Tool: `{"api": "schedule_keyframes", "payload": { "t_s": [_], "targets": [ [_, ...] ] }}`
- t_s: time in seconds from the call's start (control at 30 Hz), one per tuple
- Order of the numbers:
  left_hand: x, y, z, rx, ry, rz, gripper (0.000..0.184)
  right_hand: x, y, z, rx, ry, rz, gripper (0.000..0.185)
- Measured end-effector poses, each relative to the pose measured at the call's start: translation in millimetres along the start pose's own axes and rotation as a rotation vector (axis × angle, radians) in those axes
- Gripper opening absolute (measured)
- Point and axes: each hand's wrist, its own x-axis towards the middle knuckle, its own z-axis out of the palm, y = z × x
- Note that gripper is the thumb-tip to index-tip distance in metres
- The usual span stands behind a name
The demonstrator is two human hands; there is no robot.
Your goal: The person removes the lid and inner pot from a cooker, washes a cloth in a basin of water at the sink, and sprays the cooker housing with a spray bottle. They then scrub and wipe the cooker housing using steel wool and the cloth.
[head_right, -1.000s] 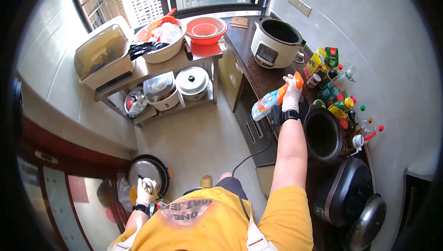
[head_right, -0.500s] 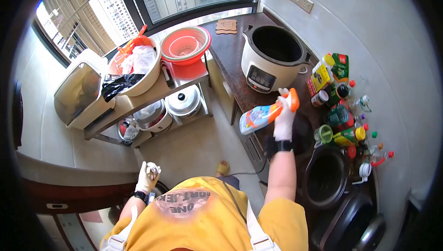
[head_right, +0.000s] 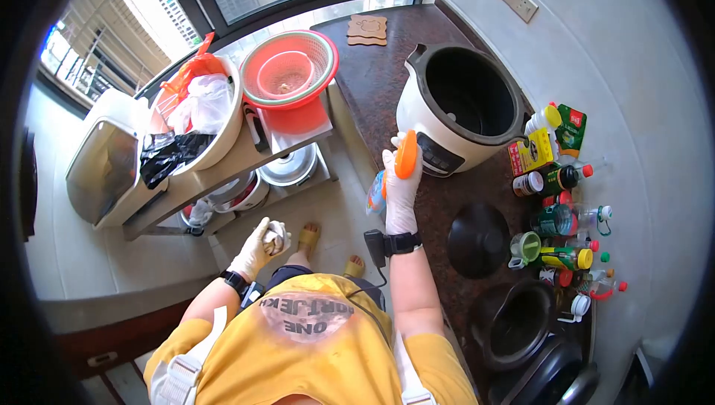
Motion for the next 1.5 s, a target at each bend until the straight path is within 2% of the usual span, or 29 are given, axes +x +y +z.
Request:
{"api": "schedule_keyframes", "payload": {
  "t_s": [0.07, 0.13, 0.23, 0.27, 0.37, 0.4, 0.47, 0.5, 0.53, 0.6, 0.63, 0.73, 0.8, 0.83, 0.87, 0.97, 1.0, 1.07, 1.13, 1.23, 1.33, 1.37, 1.4, 1.5],
  "targets": [
    [23.3, 13.4, 9.8, 0.050, 0.045, -0.075, 0.049, 12.4, 5.4, 15.1, -0.044, -0.017, -0.060, 0.040],
    [49.6, 26.0, 5.4, 0.067, -0.031, -0.127, 0.043, 25.1, 12.1, 29.1, -0.032, 0.038, -0.055, 0.036],
    [100.3, 37.9, -0.5, 0.142, -0.192, -0.232, 0.053, 39.0, 11.9, 42.4, -0.166, 0.117, -0.022, 0.037],
    [115.7, 44.4, 0.7, 0.169, -0.332, -0.267, 0.055, 39.4, 8.5, 46.4, -0.177, 0.137, -0.040, 0.037],
    [145.5, 63.3, 36.7, 0.190, -0.392, -0.365, 0.059, 27.4, 0.4, 41.4, -0.246, 0.133, -0.087, 0.049],
    [150.2, 74.3, 53.7, 0.202, -0.417, -0.385, 0.059, 21.2, -1.4, 37.0, -0.140, 0.191, -0.088, 0.049],
    [154.0, 94.5, 88.7, 0.236, -0.568, -0.306, 0.047, 5.1, -15.5, 16.8, -0.085, 0.244, -0.095, 0.047],
    [166.8, 90.1, 95.7, 0.257, -0.619, -0.266, 0.054, -0.6, -17.4, -2.4, -0.083, 0.283, -0.044, 0.042],
    [171.3, 92.5, 107.9, 0.271, -0.647, -0.285, 0.054, -7.9, -32.7, -4.3, 0.054, 0.311, -0.061, 0.039],
    [175.9, 98.9, 135.5, 0.341, -0.568, -0.161, 0.057, -21.4, -53.2, -33.2, -0.114, 0.342, 0.017, 0.038],
    [180.8, 106.6, 150.7, 0.348, -0.571, -0.172, 0.057, -24.3, -59.7, -47.4, -0.176, 0.381, 0.053, 0.038],
    [191.8, 114.6, 210.5, 0.434, -0.568, 0.073, 0.042, -30.2, -74.7, -85.9, -0.126, 0.330, 0.117, 0.046],
    [211.2, 119.7, 249.5, 0.482, -0.654, 0.163, 0.029, -30.6, -85.1, -95.2, -0.104, 0.294, 0.081, 0.048],
    [217.9, 121.5, 276.5, 0.511, -0.623, 0.188, 0.021, -30.2, -87.7, -101.6, -0.089, 0.241, 0.058, 0.051],
    [238.2, 117.6, 293.9, 0.683, -0.591, 0.343, 0.029, -28.7, -88.9, -110.9, -0.073, 0.247, 0.045, 0.051],
    [230.6, 119.9, 354.8, 1.063, -0.399, 0.428, 0.049, -18.5, -93.8, -141.0, 0.013, 0.227, 0.127, 0.053],
    [228.0, 119.2, 366.3, 1.081, -0.390, 0.441, 0.049, -14.9, -94.3, -144.4, 0.029, 0.217, 0.088, 0.054],
    [222.6, 120.2, 384.3, 1.363, -0.356, 0.523, 0.052, -7.3, -95.8, -154.4, 0.079, 0.204, 0.048, 0.056],
    [220.3, 117.2, 394.9, 1.337, -0.372, 0.477, 0.050, 4.0, -96.7, -167.8, 0.089, 0.155, 0.033, 0.055],
    [237.2, 121.1, 401.1, 1.276, -0.315, 0.238, 0.040, 22.9, -82.3, -190.9, 0.107, 0.136, 0.042, 0.045],
    [232.5, 120.4, 412.7, 1.266, -0.195, 0.306, 0.038, 30.5, -78.8, -204.5, 0.202, 0.143, 0.110, 0.042],
    [239.4, 125.8, 411.4, 1.289, -0.202, 0.298, 0.034, 32.3, -79.5, -207.8, 0.213, 0.148, 0.113, 0.042],
    [249.2, 136.5, 411.0, 1.320, -0.202, 0.177, 0.030, 32.5, -80.5, -207.8, 0.172, 0.154, 0.120, 0.042],
    [289.5, 156.2, 407.7, 1.442, -0.182, 0.208, 0.029, 28.1, -77.4, -206.2, 0.208, 0.138, 0.169, 0.042]
  ]
}}
